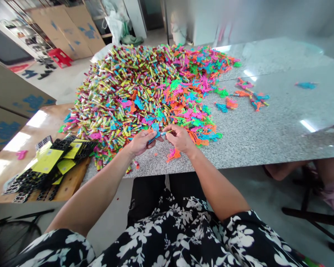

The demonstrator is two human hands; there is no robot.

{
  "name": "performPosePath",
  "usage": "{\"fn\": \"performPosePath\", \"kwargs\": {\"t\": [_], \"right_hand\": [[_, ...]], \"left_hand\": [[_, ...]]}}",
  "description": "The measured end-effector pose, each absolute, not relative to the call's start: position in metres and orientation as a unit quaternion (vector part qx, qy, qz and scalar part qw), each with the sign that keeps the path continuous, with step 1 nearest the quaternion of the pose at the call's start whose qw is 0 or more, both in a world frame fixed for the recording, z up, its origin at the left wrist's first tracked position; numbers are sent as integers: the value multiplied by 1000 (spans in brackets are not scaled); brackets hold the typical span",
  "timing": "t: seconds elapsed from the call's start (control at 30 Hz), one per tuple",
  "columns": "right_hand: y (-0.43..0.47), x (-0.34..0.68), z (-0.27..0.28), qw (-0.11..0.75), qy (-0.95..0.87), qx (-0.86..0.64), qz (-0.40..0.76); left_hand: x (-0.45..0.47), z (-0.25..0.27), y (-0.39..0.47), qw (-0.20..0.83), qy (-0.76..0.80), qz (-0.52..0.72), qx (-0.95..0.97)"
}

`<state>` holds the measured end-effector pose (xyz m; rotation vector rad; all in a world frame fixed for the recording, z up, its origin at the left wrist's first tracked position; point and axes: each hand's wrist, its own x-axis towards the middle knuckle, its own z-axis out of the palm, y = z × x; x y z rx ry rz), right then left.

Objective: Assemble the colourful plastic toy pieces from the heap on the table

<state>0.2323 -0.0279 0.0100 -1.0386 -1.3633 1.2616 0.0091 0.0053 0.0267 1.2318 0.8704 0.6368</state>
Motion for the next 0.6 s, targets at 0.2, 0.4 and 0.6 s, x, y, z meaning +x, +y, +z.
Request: {"fn": "performPosePath", "kwargs": {"t": [0.2, 0.4, 0.6], "right_hand": [[-31, 249, 14, 416, -602, -395, 555], [-14, 297, 4, 604, -461, -499, 416], [18, 294, 1, 597, -459, -557, 351]], "left_hand": [[7, 29, 13, 716, 392, 121, 564], [41, 16, -16, 471, 559, 120, 672], [72, -4, -56, 224, 559, 17, 798]]}}
